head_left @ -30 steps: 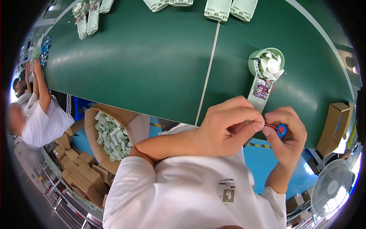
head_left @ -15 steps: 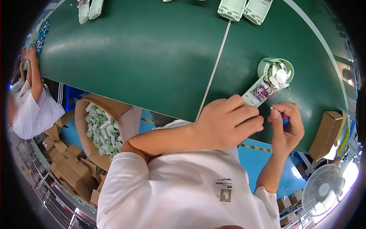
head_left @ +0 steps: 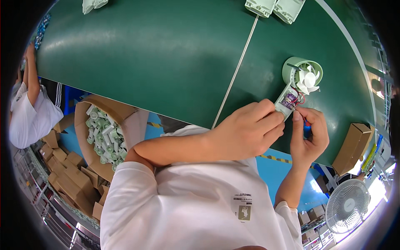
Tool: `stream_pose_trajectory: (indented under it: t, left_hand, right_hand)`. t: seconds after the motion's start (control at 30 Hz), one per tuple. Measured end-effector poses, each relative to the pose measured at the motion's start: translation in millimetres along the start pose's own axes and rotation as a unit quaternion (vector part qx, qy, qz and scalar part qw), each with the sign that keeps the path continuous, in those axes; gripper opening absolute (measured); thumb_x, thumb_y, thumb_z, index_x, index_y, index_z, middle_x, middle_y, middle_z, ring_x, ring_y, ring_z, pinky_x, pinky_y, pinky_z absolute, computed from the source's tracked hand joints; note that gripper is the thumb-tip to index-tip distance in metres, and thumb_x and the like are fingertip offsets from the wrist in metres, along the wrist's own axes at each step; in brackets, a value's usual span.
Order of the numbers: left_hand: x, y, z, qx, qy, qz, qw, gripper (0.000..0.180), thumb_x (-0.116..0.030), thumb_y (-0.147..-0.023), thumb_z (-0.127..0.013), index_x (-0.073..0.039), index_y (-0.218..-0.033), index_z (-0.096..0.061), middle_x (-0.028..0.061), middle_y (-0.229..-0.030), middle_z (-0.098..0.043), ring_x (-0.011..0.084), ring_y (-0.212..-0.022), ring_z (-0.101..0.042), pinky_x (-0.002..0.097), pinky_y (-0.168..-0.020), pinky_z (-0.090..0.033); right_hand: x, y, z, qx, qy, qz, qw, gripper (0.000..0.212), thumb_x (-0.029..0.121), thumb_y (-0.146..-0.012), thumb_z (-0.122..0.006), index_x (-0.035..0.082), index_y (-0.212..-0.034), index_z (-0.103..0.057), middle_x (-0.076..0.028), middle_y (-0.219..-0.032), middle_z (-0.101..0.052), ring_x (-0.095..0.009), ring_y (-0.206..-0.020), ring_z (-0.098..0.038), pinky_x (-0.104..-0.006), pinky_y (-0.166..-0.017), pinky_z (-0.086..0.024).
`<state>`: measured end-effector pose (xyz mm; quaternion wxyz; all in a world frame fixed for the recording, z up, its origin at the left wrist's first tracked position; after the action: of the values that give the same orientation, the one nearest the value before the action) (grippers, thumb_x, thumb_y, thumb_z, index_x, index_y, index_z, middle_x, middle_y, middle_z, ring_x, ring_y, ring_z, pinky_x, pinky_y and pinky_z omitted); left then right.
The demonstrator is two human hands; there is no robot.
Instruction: Assemble small handheld fans on a factory production line.
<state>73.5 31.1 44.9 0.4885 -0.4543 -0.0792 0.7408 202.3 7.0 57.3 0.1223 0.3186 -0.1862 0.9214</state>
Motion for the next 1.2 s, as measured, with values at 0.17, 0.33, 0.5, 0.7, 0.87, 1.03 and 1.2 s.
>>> stream_pose_trajectory:
  t: [0.17,0.33,0.5,0.7,0.87,1.03,1.2]
  left_hand:
    - [1,2,-7,0.022,-0.001,0.007,1.000,0.021,-0.013,-0.075,-0.074,-0.001,-0.091,-0.066,0.0049,-0.093,-0.060,0.0196,-0.074,-0.049,0.0266,-0.063,-0.046]
    - [-1,3,-11,0.023,-0.012,-0.001,1.000,0.019,-0.008,-0.075,-0.070,-0.001,-0.091,-0.066,0.0056,-0.094,-0.058,0.0191,-0.075,-0.048,0.0261,-0.064,-0.046]
    - [-6,4,-14,0.029,-0.047,-0.022,0.998,0.018,-0.009,-0.069,-0.064,-0.001,-0.084,-0.063,0.0043,-0.086,-0.050,0.0202,-0.086,-0.048,0.0236,-0.071,-0.050]
    - [-6,6,-17,0.042,-0.040,-0.013,0.998,0.017,-0.010,-0.068,-0.065,-0.001,-0.084,-0.064,0.0045,-0.088,-0.049,0.0204,-0.086,-0.048,0.0242,-0.073,-0.051]
    - [-3,5,-18,0.031,-0.020,-0.012,0.999,0.017,-0.009,-0.068,-0.065,-0.001,-0.083,-0.064,0.0048,-0.087,-0.049,0.0205,-0.085,-0.048,0.0245,-0.074,-0.051]
    - [-1,-2,-20,0.080,0.004,0.019,0.997,0.025,-0.008,-0.075,-0.071,-0.002,-0.098,-0.064,0.0053,-0.099,-0.058,0.0201,-0.082,-0.051,0.0270,-0.073,-0.048]
    - [4,1,-20,0.110,0.031,0.032,0.993,0.037,-0.016,-0.073,-0.078,-0.001,-0.104,-0.064,0.0074,-0.104,-0.060,0.0226,-0.086,-0.054,0.0310,-0.075,-0.048]
  right_hand:
    - [11,0,2,-0.013,0.054,0.045,0.997,0.011,-0.006,-0.079,-0.072,0.001,-0.087,-0.070,-0.008,-0.082,-0.068,-0.014,-0.068,-0.060,-0.0236,-0.058,-0.048]
    - [17,1,-1,-0.018,0.070,0.056,0.996,0.011,-0.006,-0.079,-0.072,0.000,-0.087,-0.069,-0.008,-0.081,-0.067,-0.014,-0.068,-0.060,-0.0233,-0.059,-0.047]
    - [26,2,-2,-0.025,0.114,0.061,0.991,0.010,-0.005,-0.080,-0.072,0.000,-0.088,-0.070,-0.008,-0.079,-0.066,-0.014,-0.070,-0.061,-0.0234,-0.061,-0.047]
    - [-1,-4,1,0.014,0.031,-0.114,0.993,0.008,0.002,-0.084,-0.073,0.000,-0.090,-0.069,-0.003,-0.078,-0.065,-0.009,-0.063,-0.058,-0.0206,-0.056,-0.044]
    - [-40,-1,-9,0.077,-0.102,-0.319,0.939,0.018,0.009,-0.084,-0.076,0.002,-0.095,-0.063,0.001,-0.073,-0.062,-0.004,-0.052,-0.052,-0.0175,-0.046,-0.037]
    - [-58,-9,-15,0.190,-0.106,-0.373,0.902,0.021,0.013,-0.084,-0.075,0.002,-0.093,-0.060,0.002,-0.072,-0.060,-0.004,-0.047,-0.049,-0.0176,-0.043,-0.036]
    - [-55,10,-28,0.252,-0.185,-0.341,0.886,0.028,0.009,-0.086,-0.071,0.000,-0.109,-0.058,-0.002,-0.091,-0.061,-0.008,-0.068,-0.058,-0.0225,-0.060,-0.047]
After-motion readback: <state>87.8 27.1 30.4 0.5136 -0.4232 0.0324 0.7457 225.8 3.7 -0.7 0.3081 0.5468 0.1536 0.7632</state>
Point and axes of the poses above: each hand's wrist, its own y-axis away from the middle knuckle, its own z-axis out of the back of the hand, x = y × z, the point moved 10 cm from there along -y, towards the middle knuckle
